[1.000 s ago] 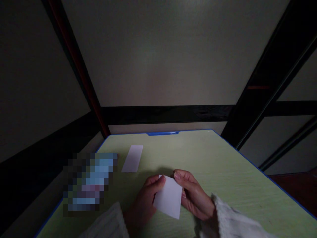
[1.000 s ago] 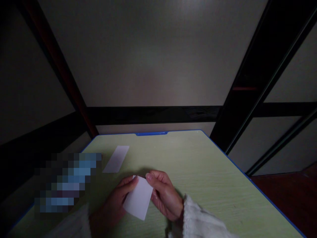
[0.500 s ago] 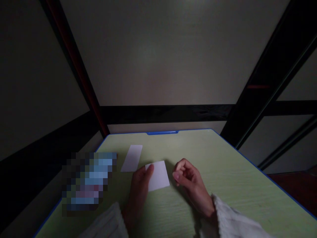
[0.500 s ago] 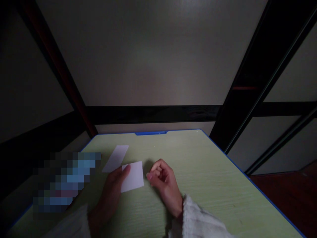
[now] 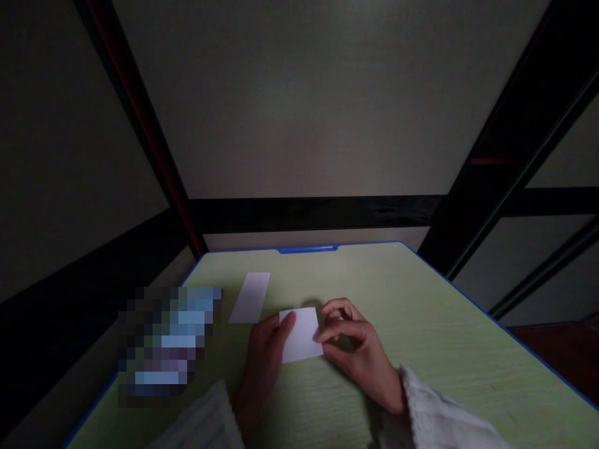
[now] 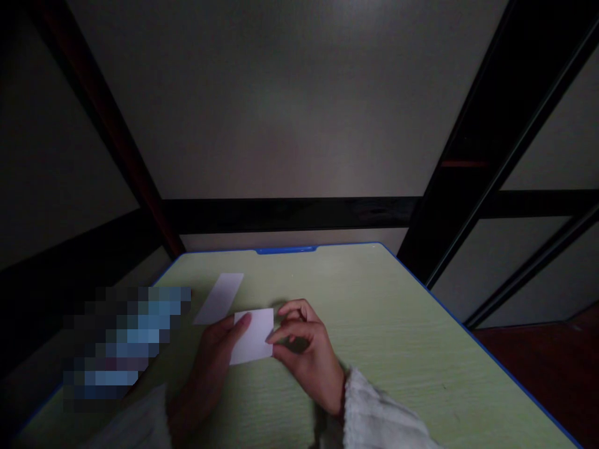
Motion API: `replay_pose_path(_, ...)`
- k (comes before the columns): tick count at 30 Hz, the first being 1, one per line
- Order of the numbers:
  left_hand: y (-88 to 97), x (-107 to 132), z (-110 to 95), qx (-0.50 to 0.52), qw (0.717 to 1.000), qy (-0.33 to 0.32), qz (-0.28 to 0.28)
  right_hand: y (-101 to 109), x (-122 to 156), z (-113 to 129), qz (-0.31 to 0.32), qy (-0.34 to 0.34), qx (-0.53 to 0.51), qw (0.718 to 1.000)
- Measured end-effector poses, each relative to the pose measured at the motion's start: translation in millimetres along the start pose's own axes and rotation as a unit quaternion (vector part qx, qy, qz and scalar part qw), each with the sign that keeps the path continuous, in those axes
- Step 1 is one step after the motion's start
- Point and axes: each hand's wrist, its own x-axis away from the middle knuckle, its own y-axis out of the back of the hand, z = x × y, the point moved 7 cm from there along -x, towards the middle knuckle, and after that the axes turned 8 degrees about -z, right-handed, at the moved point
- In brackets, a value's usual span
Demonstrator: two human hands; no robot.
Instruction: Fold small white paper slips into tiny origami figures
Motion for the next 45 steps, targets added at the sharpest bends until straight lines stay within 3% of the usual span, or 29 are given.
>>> replay_pose_path(7, -1.7, -3.6, 4.8, -0.007, 1.0, 0.007, 0.022, -0.3, -1.5, 5.3, 0.011, 0.016, 0.027, 0.999)
replay_pose_path(11, -2.6, -2.8, -2.3, -0.024, 0.999, -0.023, 0.023, -0.4, -3.4, -4.8, 0.011, -0.04, -0.044, 0.998)
replay_pose_path(16, -10.7, 1.8, -5.2, -0.026, 0.998, -0.01, 0.063, -3.5, -2.9, -16.9, 0.012, -0.136, -0.134, 0.982)
replay_pose_path(22, -18.2, 7.5, -7.0, -0.057, 0.993, -0.023, 0.101, -5.0, -1.8, -19.7, -0.002, -0.178, -0.192, 0.965)
replay_pose_path(26, -22.4, 12.2, -8.2, -0.051, 0.989, -0.039, 0.129, 2.7, -1.7, -24.2, -0.051, -0.181, -0.163, 0.969)
replay_pose_path(32, -24.4, 14.7, -2.7, 0.012, 0.991, 0.003, 0.13, 14.2, 0.0, -26.5, -0.109, -0.182, -0.082, 0.974)
replay_pose_path(45, -25.2, 15.0, 1.8, -0.001, 0.994, 0.011, 0.107, 17.6, 1.6, -21.5, -0.153, -0.164, -0.027, 0.974)
